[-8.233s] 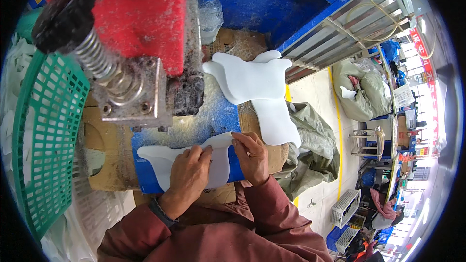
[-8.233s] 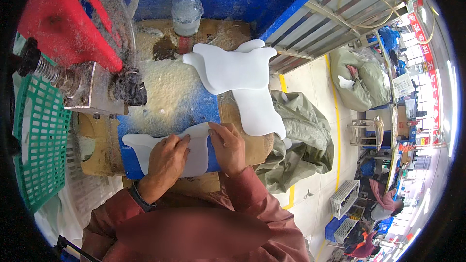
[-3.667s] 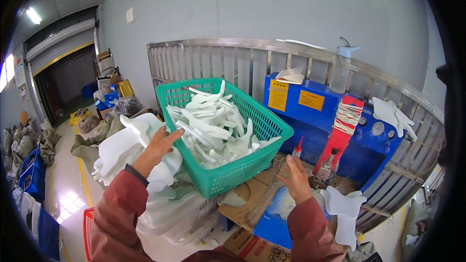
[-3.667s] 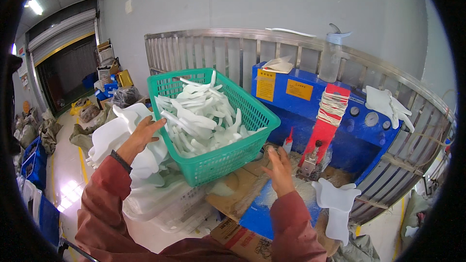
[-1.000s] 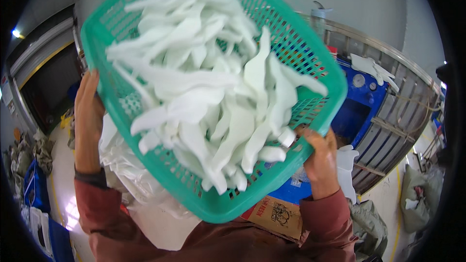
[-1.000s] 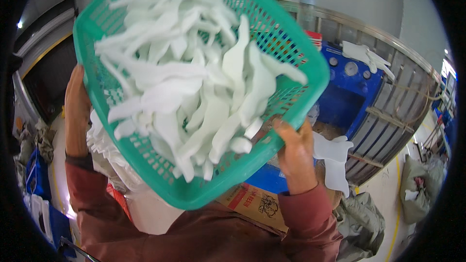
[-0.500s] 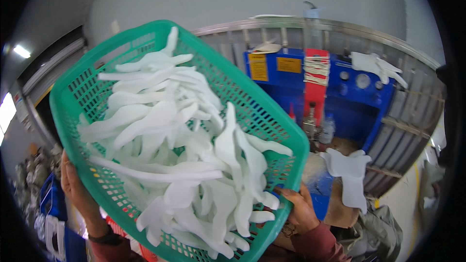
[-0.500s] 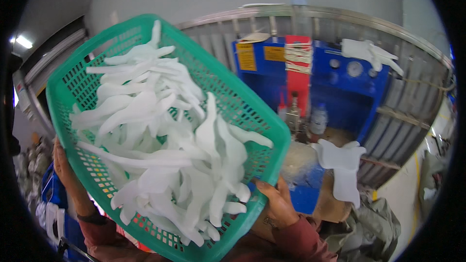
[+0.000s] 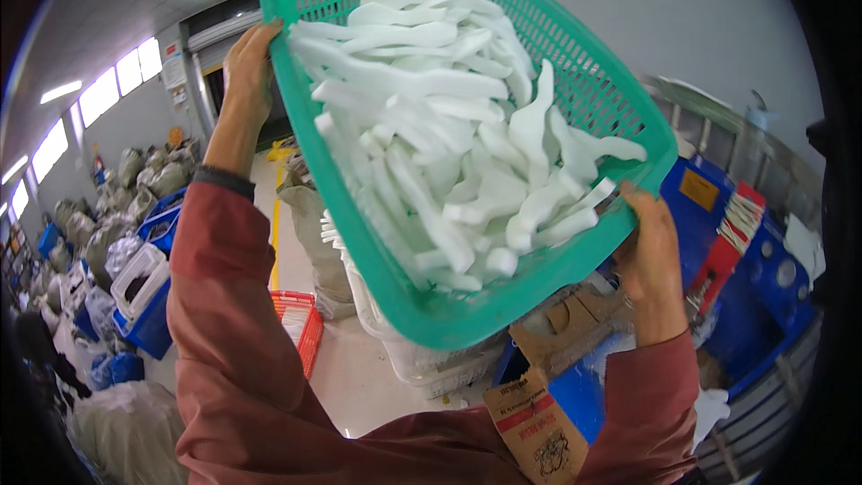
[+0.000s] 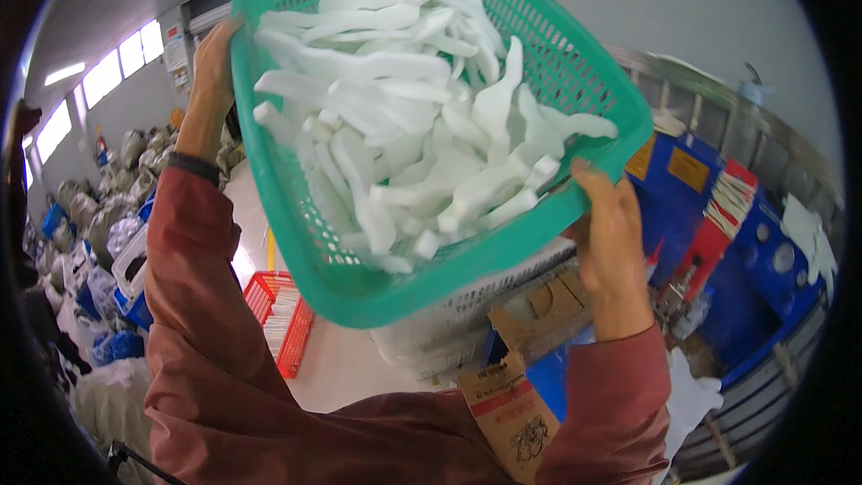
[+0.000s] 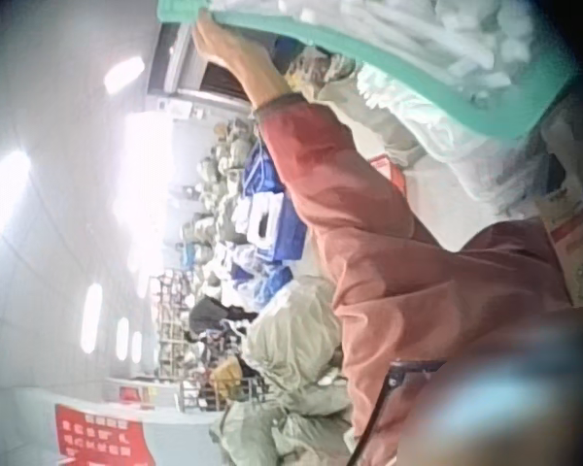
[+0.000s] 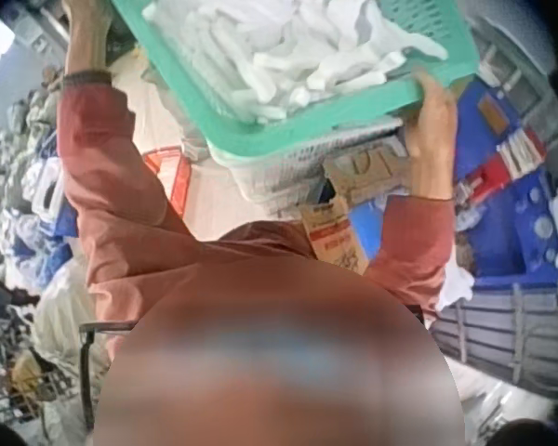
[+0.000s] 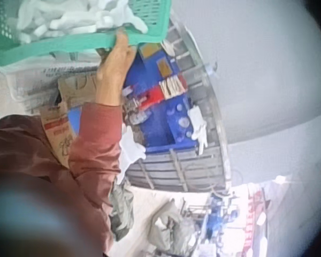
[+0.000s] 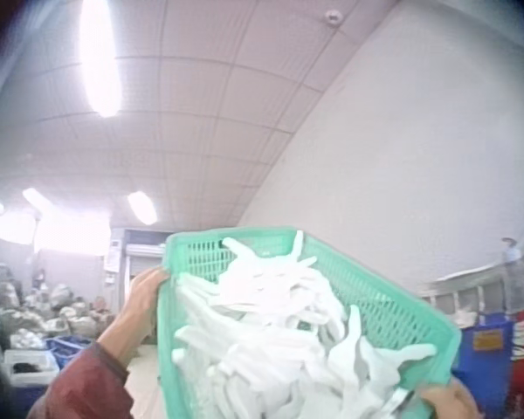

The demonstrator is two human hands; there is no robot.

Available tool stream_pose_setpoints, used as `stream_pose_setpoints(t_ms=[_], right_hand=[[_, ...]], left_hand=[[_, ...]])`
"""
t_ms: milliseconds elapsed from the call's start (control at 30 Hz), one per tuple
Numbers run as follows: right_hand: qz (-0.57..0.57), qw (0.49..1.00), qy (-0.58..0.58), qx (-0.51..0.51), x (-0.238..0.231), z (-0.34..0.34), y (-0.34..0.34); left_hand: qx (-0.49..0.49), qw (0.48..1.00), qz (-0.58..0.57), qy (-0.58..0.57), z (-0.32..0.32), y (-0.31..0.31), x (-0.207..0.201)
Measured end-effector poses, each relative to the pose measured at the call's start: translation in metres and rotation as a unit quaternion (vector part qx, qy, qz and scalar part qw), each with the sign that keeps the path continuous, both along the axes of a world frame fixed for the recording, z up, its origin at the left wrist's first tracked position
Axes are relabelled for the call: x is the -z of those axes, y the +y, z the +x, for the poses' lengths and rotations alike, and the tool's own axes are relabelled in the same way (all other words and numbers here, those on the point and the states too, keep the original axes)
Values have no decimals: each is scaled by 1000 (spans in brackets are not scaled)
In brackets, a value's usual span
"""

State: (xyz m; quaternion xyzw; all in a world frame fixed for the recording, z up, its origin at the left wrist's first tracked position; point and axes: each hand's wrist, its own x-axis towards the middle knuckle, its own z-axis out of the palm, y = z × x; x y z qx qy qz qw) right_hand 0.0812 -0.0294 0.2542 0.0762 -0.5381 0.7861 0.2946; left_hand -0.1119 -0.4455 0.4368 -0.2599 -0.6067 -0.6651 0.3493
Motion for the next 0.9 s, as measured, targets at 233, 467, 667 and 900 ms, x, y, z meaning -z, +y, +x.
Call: stream_pose_setpoints(t_ms=[233,467,667,900], right_hand=[[53,996,-55,-35,-47,-68,-43],[227,961,-56,-148,-42,-123,-73],[297,934,-124,-155,-16,-131,-84],[272,942,-150,-124,1,-109,-36]], left_hand=[[-14,999,17,-37,-75,-77,8],[-45,984,-86,-151,-109,-147,78],[-44,971,-138,-192,-91,-140,145],[6,966,-177,-189,-108,-76,163]])
